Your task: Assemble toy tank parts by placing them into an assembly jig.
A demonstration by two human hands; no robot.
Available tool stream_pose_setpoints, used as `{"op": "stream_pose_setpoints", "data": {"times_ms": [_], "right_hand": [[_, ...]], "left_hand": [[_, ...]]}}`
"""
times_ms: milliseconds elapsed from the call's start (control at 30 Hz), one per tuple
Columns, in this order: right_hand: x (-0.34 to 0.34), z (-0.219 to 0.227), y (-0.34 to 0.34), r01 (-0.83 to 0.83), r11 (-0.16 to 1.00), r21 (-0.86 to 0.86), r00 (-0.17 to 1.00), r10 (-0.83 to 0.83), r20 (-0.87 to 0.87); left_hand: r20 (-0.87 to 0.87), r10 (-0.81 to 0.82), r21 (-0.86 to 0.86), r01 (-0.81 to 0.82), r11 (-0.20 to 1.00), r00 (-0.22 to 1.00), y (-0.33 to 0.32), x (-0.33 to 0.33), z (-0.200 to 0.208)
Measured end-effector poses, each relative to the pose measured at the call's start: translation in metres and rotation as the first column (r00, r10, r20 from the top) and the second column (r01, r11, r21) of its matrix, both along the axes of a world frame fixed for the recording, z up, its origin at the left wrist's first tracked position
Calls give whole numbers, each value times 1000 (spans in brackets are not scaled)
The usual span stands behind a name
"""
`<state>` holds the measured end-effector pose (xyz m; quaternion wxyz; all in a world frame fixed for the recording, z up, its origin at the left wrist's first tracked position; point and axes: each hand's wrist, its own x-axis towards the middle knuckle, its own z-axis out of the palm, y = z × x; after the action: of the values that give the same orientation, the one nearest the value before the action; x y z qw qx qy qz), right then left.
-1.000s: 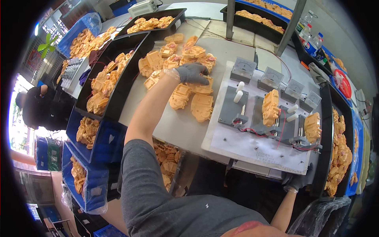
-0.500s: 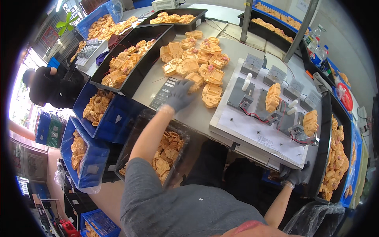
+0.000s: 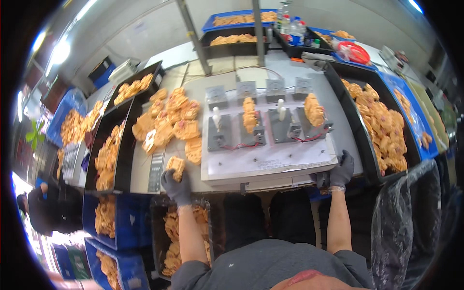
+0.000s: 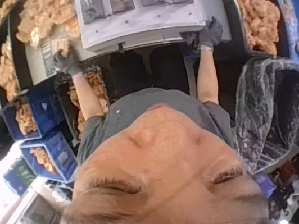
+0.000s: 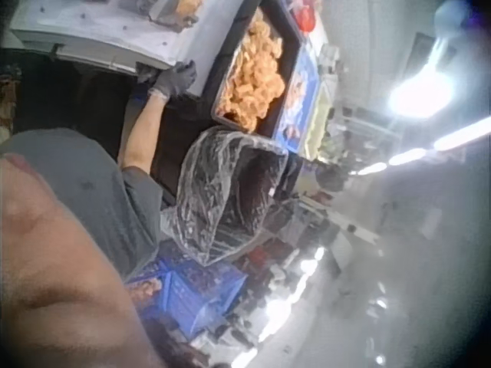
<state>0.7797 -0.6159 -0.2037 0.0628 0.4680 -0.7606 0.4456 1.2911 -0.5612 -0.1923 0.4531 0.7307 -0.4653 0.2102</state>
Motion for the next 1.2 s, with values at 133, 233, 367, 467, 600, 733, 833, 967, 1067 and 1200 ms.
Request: {"op": "stream_pose_setpoints", "data": {"times_ms": [133,233,367,467,600,733,833,967,1067,1200], "right_hand": [[-1,8,5,-4,1000,26,999,3,33],[-3,7,6,-10,1000,17,1000,9,19],[0,9,8,-9,1000,18,1000,9,6],[-1,7,6,-13,1000,20,1000,13,5],[0,7,5,-14,1000,14,1000,14,7],[-1,6,4,-15,1000,23,1000,15,17],[-2,3,3,-14,1000,25,999,13,46],[-5,-2,2,-21,1000,13,997,20,71],[-3,0,4,-15,999,38,999,13,43],[-3,-2,3,-21,999,39,998,19,63]], "left_hand": [[-24,-35,17,36,999,999,-2,-8,3],[2,-24,22,24,999,1000,-2,-9,4],[-9,-30,20,30,999,999,-2,-7,3],[-15,-39,12,39,999,999,-2,-6,2],[-12,-30,-14,30,999,999,-3,-7,3],[-42,-21,13,22,1000,999,-2,-8,4],[-71,-15,11,16,1000,997,-3,-10,5],[-63,-9,26,11,1000,998,-3,-8,6],[-45,30,43,-28,999,999,-4,-5,5],[-19,43,143,-39,989,999,-8,-5,9]]}}
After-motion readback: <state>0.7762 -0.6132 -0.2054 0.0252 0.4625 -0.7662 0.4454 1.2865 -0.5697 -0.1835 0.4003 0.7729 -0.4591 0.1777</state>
